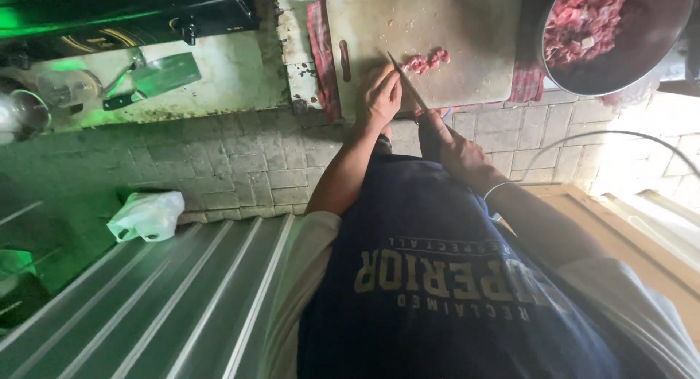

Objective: Cutting raw meat into small pieces on a cutting board and placing them in a bowl

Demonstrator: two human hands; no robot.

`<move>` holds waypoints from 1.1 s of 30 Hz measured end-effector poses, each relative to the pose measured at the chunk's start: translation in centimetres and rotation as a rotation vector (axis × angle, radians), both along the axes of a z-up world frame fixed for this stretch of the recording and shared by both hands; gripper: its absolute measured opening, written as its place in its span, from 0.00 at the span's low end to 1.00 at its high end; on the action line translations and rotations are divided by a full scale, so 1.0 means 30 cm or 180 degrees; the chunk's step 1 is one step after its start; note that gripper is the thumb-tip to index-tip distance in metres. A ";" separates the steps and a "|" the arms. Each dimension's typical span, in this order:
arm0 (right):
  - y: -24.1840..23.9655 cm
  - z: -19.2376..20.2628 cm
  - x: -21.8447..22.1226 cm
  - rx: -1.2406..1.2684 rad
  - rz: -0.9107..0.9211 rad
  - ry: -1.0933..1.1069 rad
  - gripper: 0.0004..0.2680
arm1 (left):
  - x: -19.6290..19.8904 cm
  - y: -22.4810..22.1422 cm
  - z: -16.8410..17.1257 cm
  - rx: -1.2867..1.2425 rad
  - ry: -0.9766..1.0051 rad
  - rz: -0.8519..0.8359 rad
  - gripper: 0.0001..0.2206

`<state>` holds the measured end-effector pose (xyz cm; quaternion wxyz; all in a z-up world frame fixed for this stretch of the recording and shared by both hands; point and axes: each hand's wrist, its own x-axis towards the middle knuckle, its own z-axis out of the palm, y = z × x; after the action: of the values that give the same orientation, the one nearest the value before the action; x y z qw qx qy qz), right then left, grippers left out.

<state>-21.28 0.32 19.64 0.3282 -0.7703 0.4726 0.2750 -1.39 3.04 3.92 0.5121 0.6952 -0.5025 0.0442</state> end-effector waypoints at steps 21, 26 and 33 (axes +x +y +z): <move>-0.076 -0.060 -0.113 0.0624 -0.1097 -0.1912 0.31 | -0.052 -0.163 0.120 0.1768 0.0506 -0.0957 0.24; -0.050 -0.113 -0.086 0.0546 -0.1098 -0.1979 0.31 | -0.077 -0.159 0.220 0.1667 0.1271 -0.0568 0.26; -0.028 -0.042 -0.092 0.0494 -0.1023 -0.2002 0.31 | -0.065 -0.134 0.048 0.1641 0.2400 -0.0276 0.23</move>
<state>-24.03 -0.53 18.37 0.5541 -0.7059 0.4413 0.0045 -3.35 -0.98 5.36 0.4709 0.7457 -0.3044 -0.3598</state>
